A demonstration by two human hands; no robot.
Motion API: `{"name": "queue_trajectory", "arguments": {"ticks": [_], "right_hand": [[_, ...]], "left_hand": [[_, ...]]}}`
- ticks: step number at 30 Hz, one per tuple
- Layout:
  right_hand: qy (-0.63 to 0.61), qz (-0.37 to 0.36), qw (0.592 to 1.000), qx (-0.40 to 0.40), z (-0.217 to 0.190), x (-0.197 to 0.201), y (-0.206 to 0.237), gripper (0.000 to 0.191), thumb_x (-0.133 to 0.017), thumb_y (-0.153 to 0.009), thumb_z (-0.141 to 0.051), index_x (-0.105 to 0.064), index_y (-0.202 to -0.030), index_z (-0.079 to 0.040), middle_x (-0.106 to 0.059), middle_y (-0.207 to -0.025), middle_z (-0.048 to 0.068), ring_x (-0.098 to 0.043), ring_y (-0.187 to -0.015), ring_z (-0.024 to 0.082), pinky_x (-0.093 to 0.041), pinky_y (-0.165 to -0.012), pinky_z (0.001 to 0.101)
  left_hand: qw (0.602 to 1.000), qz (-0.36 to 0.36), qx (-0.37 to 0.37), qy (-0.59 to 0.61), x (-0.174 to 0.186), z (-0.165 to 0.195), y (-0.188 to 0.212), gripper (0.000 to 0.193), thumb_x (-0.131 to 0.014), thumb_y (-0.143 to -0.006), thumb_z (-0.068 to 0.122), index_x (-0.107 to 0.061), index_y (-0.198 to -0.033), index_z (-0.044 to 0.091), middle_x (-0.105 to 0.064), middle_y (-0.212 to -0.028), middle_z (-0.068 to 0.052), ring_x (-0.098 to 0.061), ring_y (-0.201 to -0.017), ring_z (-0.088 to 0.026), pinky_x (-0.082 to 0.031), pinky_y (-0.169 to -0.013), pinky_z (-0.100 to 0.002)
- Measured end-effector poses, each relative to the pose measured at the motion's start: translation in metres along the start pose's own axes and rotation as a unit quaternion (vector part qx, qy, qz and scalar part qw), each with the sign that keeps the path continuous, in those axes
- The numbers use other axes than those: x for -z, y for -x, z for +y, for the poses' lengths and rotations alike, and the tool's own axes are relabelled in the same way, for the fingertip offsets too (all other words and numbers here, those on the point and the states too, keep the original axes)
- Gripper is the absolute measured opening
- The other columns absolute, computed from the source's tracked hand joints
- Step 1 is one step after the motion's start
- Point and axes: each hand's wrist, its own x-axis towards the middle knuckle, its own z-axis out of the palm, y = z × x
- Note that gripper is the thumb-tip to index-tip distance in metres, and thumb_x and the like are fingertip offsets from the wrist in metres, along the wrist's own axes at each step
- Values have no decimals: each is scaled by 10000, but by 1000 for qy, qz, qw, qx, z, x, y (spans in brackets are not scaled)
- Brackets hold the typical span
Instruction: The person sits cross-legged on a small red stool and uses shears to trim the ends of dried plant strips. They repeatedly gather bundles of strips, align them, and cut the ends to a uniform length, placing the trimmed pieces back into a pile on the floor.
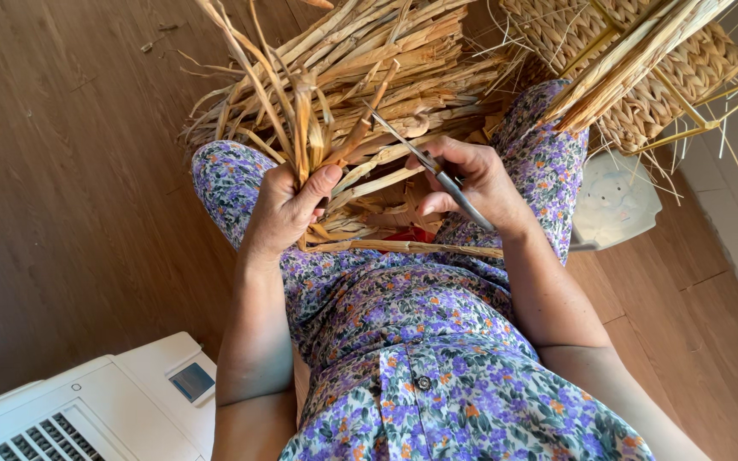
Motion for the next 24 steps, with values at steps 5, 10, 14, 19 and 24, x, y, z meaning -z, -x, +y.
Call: {"name": "queue_trajectory", "arguments": {"ticks": [5,10,14,19,24], "right_hand": [[-63,23,997,-29,8,12,8,563,-916,-751,-380,-729,-1166,-48,-534,-844,-53,-476,-774,50,-409,-701,215],[-179,37,983,-11,11,36,8,632,-890,-817,-464,-685,-1252,-53,-622,-923,-22,-549,-788,62,-441,-705,203],[-77,-44,996,-32,15,43,-2,703,-827,-825,-536,-649,-1288,-38,-694,-1061,9,-627,-885,98,-530,-782,231],[-185,-81,977,-72,20,13,-9,751,-835,-855,-485,-582,-1394,-27,-702,-1168,42,-606,-1021,109,-513,-950,256],[-263,42,963,-43,24,-13,-14,724,-831,-909,-478,-561,-1403,-22,-685,-1164,40,-610,-1046,107,-503,-953,244]], "left_hand": [[1000,-8,-13,-8,2,-8,-1,340,-657,-1014,384,-747,-1020,56,-587,-680,51,-535,-533,-34,-444,-449,-202],[987,-122,-99,-11,16,-10,9,345,-629,-1084,395,-703,-1170,70,-597,-708,42,-553,-615,-43,-455,-540,-213],[979,-201,-20,27,24,-12,19,363,-667,-969,385,-731,-1141,71,-592,-660,46,-544,-516,-37,-440,-450,-207],[954,-272,-1,127,30,-23,27,342,-756,-965,265,-712,-1212,32,-658,-860,21,-514,-681,-61,-417,-584,-240],[934,-308,42,175,33,-32,33,280,-802,-949,189,-737,-1162,20,-641,-861,31,-504,-711,-65,-399,-597,-253]]}}
